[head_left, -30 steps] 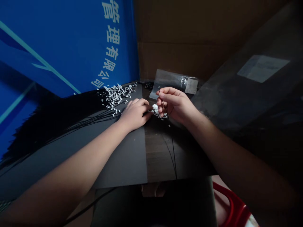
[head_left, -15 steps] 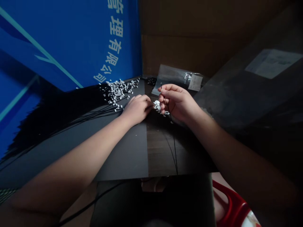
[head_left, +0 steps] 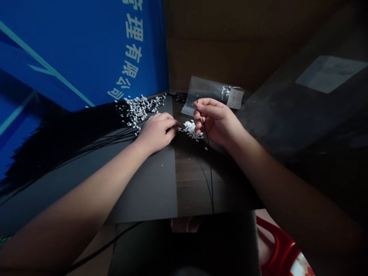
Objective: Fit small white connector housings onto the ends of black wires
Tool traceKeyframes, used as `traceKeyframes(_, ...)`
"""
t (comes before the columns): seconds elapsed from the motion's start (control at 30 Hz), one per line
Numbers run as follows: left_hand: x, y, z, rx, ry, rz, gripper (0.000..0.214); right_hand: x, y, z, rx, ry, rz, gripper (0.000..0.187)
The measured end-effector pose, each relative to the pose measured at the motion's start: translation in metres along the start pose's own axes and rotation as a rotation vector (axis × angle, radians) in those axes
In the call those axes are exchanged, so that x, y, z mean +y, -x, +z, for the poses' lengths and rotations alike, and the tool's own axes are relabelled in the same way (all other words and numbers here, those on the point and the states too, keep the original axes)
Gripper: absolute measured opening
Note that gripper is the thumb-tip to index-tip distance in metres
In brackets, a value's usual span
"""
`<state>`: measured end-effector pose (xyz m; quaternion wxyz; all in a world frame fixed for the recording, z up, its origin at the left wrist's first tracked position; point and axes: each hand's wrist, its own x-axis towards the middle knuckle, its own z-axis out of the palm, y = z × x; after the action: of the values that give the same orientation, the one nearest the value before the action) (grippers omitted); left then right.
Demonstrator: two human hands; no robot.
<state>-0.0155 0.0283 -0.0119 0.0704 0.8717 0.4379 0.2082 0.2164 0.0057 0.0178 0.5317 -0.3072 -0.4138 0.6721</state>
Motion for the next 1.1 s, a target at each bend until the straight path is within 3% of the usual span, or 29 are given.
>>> traceKeyframes(0.43,0.016,-0.006,0.009,-0.114,-0.112,-0.004,0.023,0.004,0.003,0.004,-0.027,-0.003,0.011,0.013)
traceKeyframes(1.1,0.024,-0.003,0.014,-0.124,-0.108,-0.067,0.019,0.003,0.005,0.008,-0.025,-0.001,0.011,0.011)
